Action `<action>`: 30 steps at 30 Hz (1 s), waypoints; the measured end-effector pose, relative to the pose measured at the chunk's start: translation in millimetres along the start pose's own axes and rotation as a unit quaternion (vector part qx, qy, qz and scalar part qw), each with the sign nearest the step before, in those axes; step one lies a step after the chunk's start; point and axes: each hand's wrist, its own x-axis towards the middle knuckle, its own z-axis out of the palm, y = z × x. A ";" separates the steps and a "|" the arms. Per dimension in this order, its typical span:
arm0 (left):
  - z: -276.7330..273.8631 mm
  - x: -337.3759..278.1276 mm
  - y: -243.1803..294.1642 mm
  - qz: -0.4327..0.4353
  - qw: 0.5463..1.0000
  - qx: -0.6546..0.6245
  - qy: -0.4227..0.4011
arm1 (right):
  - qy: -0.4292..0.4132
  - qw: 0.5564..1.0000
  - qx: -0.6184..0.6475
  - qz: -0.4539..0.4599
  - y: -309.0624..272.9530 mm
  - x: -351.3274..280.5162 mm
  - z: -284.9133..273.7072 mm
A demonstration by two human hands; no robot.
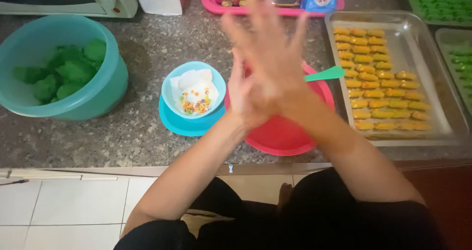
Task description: Shaping small pieces of yellow dough into textured cylinders using a comb-like tool and placing them on a tray
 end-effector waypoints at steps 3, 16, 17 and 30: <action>10.9 -4.3 -1.7 -0.039 0.991 0.079 0.098 | 0.023 0.998 -0.029 0.052 0.9 3.5 -9.4; -2.6 8.9 -10.0 -0.076 0.986 0.094 0.115 | 0.077 0.984 0.052 0.155 33.1 6.6 -2.7; -4.8 8.7 -12.3 -0.076 0.986 0.092 0.116 | 0.075 0.984 0.052 0.155 34.8 5.3 -0.9; 2.5 7.5 -3.1 0.041 0.997 0.067 -0.017 | -0.006 0.997 0.071 0.005 -19.3 -1.8 14.7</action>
